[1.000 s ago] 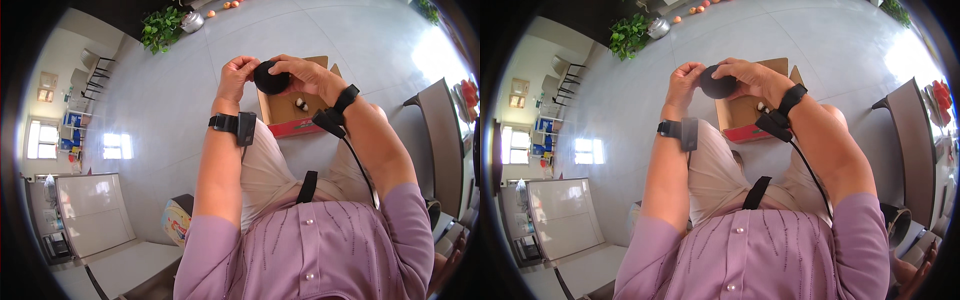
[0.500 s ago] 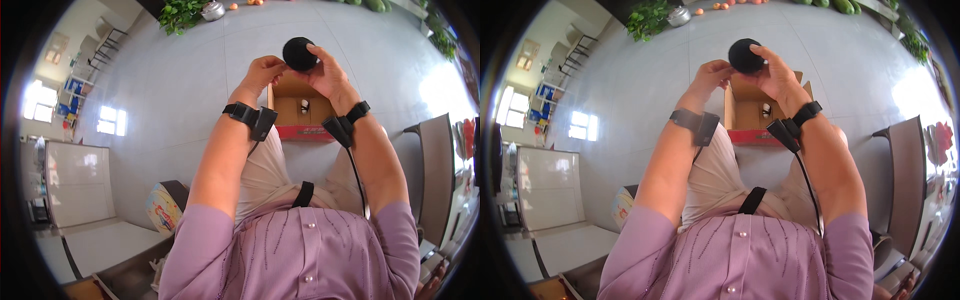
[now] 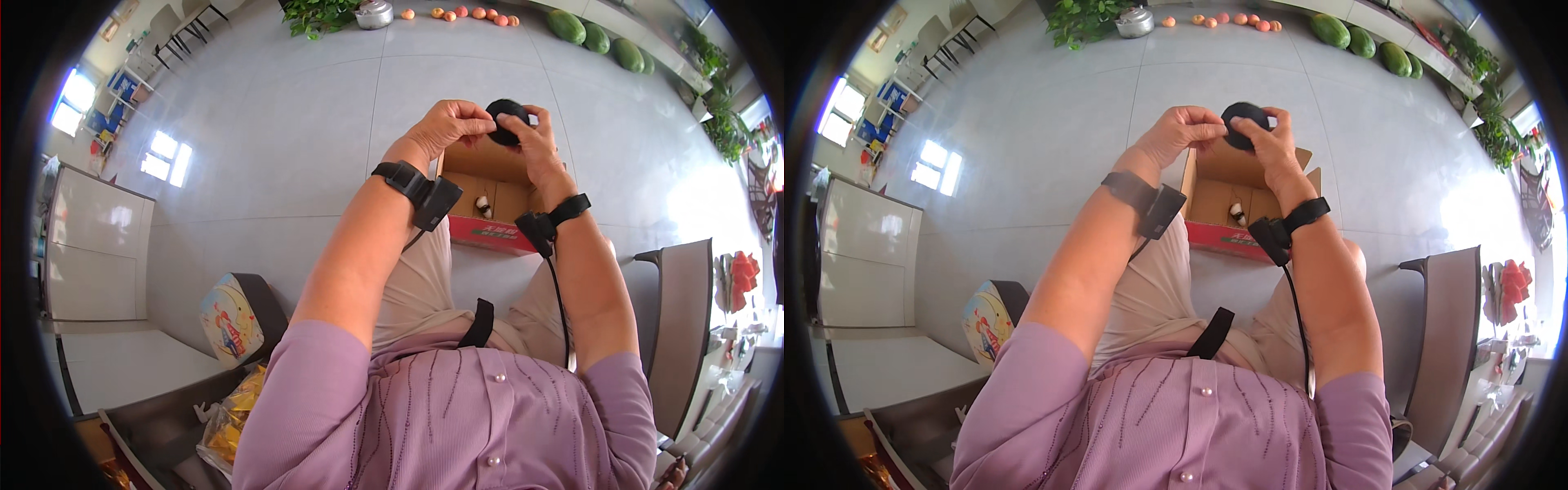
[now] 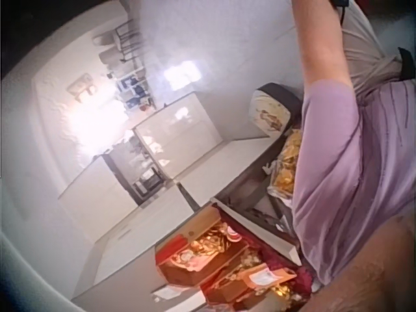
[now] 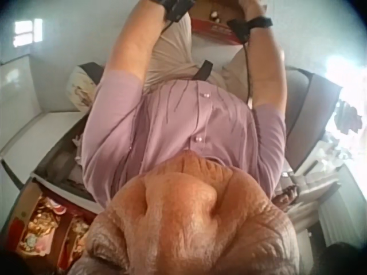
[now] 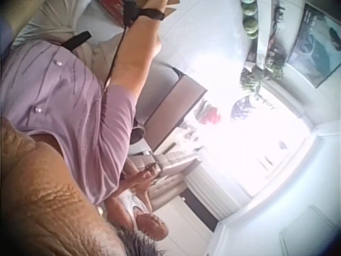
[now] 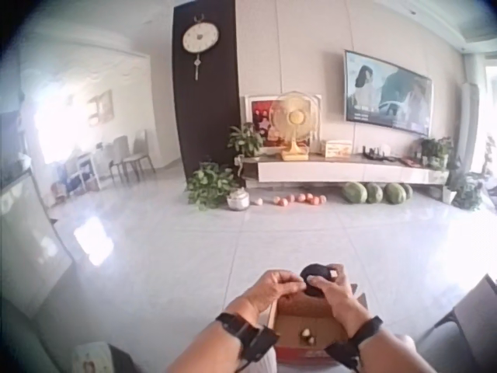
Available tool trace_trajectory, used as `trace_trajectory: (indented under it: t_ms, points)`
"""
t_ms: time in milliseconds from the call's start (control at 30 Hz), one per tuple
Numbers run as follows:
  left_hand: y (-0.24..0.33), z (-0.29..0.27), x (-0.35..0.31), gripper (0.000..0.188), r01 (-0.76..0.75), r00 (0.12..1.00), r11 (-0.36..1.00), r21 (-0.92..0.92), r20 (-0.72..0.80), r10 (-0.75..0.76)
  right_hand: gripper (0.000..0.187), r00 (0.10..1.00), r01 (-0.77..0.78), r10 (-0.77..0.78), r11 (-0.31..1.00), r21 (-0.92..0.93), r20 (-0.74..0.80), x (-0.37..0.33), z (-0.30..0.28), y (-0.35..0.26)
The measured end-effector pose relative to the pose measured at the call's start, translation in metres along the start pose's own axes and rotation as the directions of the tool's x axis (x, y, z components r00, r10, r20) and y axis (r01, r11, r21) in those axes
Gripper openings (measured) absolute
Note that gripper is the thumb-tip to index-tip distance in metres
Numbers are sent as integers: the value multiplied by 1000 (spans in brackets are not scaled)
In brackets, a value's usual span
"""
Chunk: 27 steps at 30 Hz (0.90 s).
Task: Winding thread around a black circular object while seated.
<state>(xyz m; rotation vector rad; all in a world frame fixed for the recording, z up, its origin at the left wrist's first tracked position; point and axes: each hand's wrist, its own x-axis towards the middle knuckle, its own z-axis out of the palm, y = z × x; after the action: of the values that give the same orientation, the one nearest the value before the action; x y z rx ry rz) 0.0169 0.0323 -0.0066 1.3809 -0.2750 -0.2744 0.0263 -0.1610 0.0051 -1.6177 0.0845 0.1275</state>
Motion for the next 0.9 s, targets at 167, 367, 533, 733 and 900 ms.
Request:
trace_trajectory:
  t_ms: [167, 367, 533, 733, 900]
  points:
    - [-4, -12, 2, 14, -36, 993, 999, -8, -117, 35, 70, 968, -37, 77, 985, -167, 238, 0, 0, 11]
    - [-7, -15, 3, 16, 12, 985, 992, 124, -174, 10, 62, 811, -343, 240, 934, 102, 533, -16, -5, -1]
    - [-13, -20, 8, 21, 141, 967, 983, 114, -231, -112, 51, 772, -394, 75, 836, 382, 631, -20, -8, -10]
    - [-11, -17, 4, 22, 206, 970, 943, 260, -184, -161, 47, 899, -311, -15, 681, 663, 437, -7, -8, -9]
    - [2, 5, -1, 24, 241, 969, 906, 348, -39, -243, 64, 985, -169, 117, 760, 627, 125, 2, -9, -2]
